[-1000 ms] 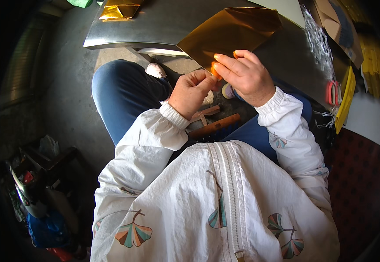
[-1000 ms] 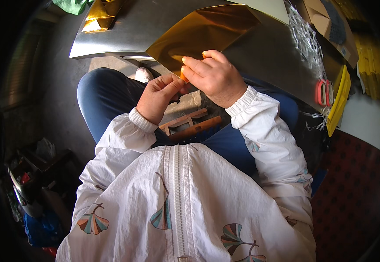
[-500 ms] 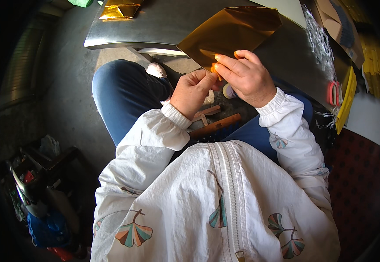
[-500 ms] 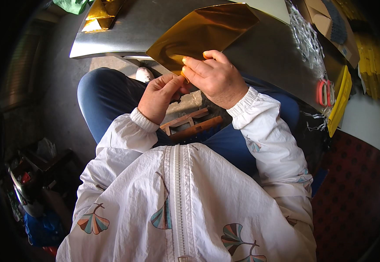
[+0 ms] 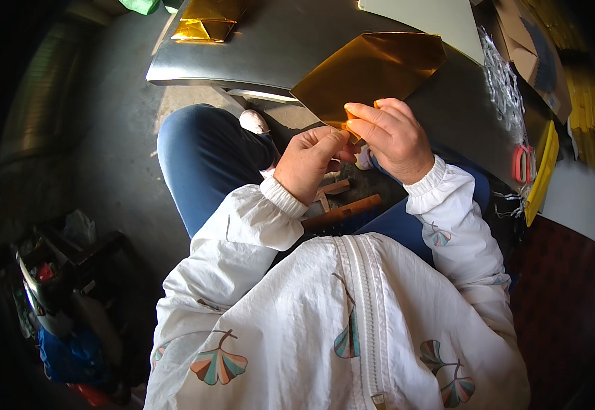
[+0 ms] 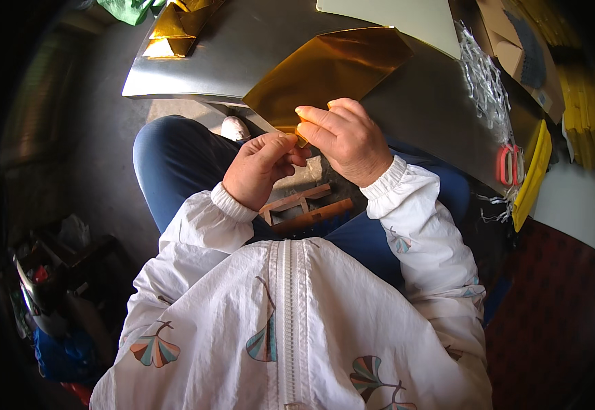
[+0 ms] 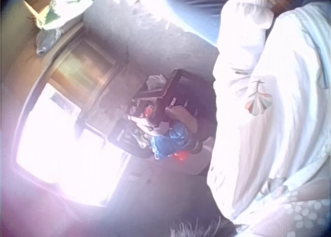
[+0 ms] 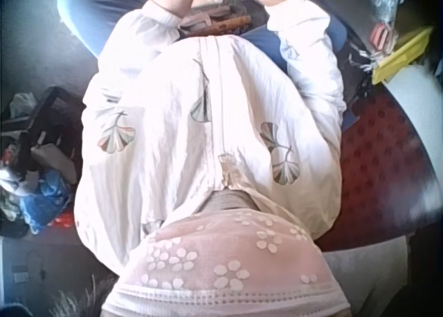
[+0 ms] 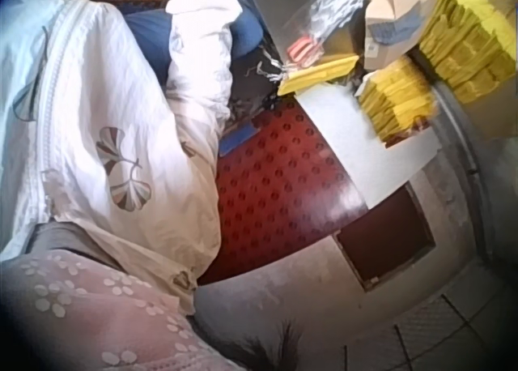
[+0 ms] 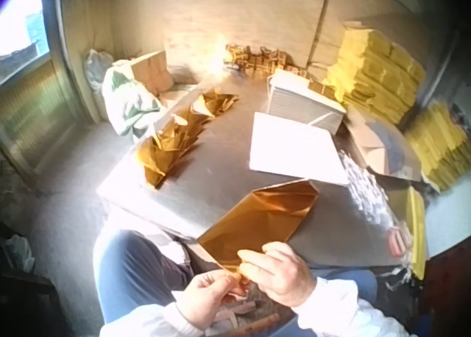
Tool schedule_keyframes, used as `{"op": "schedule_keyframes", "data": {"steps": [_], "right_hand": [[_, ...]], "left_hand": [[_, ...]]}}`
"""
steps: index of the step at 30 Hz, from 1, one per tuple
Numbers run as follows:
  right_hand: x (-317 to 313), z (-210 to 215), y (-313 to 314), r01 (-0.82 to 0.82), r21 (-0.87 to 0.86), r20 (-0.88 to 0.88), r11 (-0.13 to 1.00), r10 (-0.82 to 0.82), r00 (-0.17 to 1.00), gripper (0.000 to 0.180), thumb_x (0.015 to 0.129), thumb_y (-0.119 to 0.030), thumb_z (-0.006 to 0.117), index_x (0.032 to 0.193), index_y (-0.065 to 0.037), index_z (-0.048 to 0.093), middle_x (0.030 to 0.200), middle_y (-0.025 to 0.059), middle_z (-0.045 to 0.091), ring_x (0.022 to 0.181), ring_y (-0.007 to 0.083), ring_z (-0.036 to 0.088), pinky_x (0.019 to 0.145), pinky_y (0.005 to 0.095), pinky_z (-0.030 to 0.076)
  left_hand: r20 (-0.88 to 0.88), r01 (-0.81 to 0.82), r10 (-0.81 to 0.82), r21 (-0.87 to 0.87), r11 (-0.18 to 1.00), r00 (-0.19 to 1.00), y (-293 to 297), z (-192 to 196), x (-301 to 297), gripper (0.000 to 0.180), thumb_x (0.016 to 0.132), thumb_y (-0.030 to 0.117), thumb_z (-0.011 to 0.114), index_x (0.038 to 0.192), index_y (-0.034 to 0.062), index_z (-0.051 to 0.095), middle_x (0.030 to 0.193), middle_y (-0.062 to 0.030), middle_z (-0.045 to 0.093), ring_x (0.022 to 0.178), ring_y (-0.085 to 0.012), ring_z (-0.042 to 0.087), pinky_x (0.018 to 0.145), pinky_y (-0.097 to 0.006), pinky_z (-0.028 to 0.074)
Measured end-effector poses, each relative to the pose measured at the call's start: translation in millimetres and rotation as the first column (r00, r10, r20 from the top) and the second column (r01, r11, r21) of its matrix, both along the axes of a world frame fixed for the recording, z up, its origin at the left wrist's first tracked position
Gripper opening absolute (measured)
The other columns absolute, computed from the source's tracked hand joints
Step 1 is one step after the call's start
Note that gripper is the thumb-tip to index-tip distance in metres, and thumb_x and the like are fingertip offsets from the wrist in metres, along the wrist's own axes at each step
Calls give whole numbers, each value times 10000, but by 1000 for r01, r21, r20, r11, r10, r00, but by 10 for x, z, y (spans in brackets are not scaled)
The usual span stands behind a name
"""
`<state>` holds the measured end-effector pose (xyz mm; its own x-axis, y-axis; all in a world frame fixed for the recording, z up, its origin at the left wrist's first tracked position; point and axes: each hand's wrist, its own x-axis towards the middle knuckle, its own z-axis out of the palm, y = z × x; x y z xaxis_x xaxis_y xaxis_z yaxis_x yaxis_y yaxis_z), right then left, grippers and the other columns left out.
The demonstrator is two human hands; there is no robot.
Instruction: The person folds a gold-colored sheet of paper by hand into a triangular origami shape, pressing creases and tucking flaps. They place the finished piece aside and repeat the process with another sheet.
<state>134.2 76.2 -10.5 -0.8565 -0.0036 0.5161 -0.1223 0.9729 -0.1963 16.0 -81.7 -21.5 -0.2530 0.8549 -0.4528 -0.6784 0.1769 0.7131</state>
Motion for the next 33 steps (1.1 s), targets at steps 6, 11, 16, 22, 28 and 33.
{"op": "schedule_keyframes", "data": {"steps": [6,11,16,22,28,33], "right_hand": [[-25,42,8,46,-126,45,991,-41,998,185,823,-25,694,1004,-59,677,1086,68,706,939,258,668,913,394,493],[-76,87,8,88,-190,88,978,-72,993,212,819,-22,698,1022,-68,658,1068,65,705,944,265,665,904,389,486],[-104,170,10,73,-181,111,981,-54,992,219,839,-16,682,1048,-65,635,1049,82,700,984,296,655,895,393,503],[-273,323,45,93,-367,100,926,-60,993,177,888,-4,615,1063,-18,584,1140,156,658,1005,355,646,893,413,521],[-462,494,104,321,-470,336,822,-170,926,130,955,-54,513,1055,13,564,934,234,664,840,390,659,717,410,527],[-582,484,125,375,-533,330,759,-222,918,123,953,-71,507,1001,23,569,845,227,646,800,395,648,687,413,511]], "left_hand": [[-967,-195,206,175,965,153,-161,225,-162,346,793,94,696,1133,34,675,1126,-154,668,1004,-279,650,858,-366,494],[-951,88,27,0,996,-308,-52,106,-448,617,791,112,740,1374,125,538,1416,-61,550,1371,-253,451,1080,-454,368],[-922,75,71,45,996,-381,54,-43,-510,476,833,104,715,1296,126,607,1321,-51,623,1298,-226,530,1044,-427,407],[-930,50,162,155,987,-331,109,-24,-571,449,835,139,714,1270,102,607,1138,-45,706,1083,-204,652,948,-385,452],[-944,-1,179,187,982,-278,124,-19,-590,514,835,118,709,1327,79,565,1123,-81,707,961,-221,677,881,-377,447],[-948,-44,181,200,979,-263,130,-15,-600,501,822,117,721,1300,61,581,1128,-98,705,970,-213,680,887,-376,436]]}}
